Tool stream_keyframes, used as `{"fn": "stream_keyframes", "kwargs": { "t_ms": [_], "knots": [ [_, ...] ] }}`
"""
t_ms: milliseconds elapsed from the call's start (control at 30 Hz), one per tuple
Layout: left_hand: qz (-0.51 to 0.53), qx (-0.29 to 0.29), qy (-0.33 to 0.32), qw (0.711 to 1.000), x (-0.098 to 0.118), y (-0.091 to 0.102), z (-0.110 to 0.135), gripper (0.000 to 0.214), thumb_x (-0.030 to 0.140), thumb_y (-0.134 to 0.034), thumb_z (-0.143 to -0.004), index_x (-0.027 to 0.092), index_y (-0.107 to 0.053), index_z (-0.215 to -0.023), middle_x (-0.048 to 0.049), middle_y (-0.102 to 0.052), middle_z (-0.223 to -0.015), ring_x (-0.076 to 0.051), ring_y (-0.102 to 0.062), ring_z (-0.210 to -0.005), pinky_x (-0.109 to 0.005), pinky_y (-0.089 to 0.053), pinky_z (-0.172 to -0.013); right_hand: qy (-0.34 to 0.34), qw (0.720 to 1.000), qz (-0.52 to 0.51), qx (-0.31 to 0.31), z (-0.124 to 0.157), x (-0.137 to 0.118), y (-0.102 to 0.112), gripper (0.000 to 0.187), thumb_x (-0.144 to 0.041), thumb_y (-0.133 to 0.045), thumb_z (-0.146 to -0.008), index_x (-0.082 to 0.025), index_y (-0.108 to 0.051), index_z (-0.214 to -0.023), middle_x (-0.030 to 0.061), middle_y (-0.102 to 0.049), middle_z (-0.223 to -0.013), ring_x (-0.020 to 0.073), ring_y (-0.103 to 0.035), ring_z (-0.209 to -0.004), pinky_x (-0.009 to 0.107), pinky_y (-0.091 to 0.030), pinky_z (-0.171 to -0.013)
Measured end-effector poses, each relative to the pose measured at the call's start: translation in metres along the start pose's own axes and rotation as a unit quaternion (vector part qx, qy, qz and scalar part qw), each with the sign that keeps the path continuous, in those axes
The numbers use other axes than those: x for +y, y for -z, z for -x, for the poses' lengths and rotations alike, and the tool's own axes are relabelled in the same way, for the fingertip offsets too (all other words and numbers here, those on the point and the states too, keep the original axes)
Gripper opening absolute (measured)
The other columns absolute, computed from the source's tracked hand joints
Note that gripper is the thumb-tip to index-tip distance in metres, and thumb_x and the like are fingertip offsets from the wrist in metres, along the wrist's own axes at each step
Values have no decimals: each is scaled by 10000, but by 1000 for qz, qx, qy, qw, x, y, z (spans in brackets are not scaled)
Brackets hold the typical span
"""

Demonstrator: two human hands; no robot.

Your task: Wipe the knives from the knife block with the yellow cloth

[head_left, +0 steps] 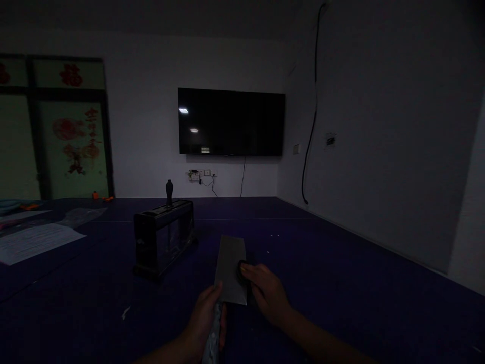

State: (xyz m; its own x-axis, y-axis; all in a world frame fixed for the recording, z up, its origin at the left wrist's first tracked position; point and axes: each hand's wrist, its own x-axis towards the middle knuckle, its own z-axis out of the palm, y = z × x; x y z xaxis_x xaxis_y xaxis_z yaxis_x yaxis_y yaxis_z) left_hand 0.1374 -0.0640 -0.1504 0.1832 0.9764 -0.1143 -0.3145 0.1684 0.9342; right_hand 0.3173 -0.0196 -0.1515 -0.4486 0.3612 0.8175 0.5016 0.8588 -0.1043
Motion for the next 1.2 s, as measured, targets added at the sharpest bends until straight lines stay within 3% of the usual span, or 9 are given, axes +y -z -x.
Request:
{"fn": "stream_keyframes", "kwargs": {
  "t_ms": [400, 733, 967, 1200],
  "knots": [
    [4, 21, 15, 1000, -4, 6, -5, 532, 713, -493, -613, 184, -468, -664, 48, -452, -359, -132, -407, -224, -218, -298, -239, 30, 999, 3, -15, -1, -7, 0, 500, -48, -404, -698, -209, -536, -1152, 68, -605, -1160, 203, -586, -976, 373, -492, -804],
    [7, 39, 41, 998, 2, 6, -5, 530, 644, -378, -741, 167, -455, -525, 17, -431, -342, -124, -404, -226, -213, -292, -260, 116, 991, 16, -57, -2, -17, 3, 527, -70, -377, -693, -193, -479, -1195, 92, -622, -1126, 200, -620, -911, 361, -494, -777],
    [-9, 35, 31, 999, 0, 8, -6, 538, 696, -415, -689, 170, -479, -591, 30, -442, -352, -121, -404, -230, -207, -282, -264, 67, 996, 4, -54, -4, -17, 3, 513, -66, -384, -680, -202, -518, -1156, 76, -627, -1118, 196, -621, -856, 345, -503, -711],
    [-13, -6, -1, 1000, -3, 7, -7, 515, 697, -492, -628, 183, -470, -656, 45, -455, -353, -129, -400, -220, -209, -275, -241, -5, 1000, 18, -16, -2, -4, 0, 545, -44, -396, -700, -210, -497, -1210, 72, -572, -1207, 200, -563, -1022, 380, -484, -834]
  ]
}}
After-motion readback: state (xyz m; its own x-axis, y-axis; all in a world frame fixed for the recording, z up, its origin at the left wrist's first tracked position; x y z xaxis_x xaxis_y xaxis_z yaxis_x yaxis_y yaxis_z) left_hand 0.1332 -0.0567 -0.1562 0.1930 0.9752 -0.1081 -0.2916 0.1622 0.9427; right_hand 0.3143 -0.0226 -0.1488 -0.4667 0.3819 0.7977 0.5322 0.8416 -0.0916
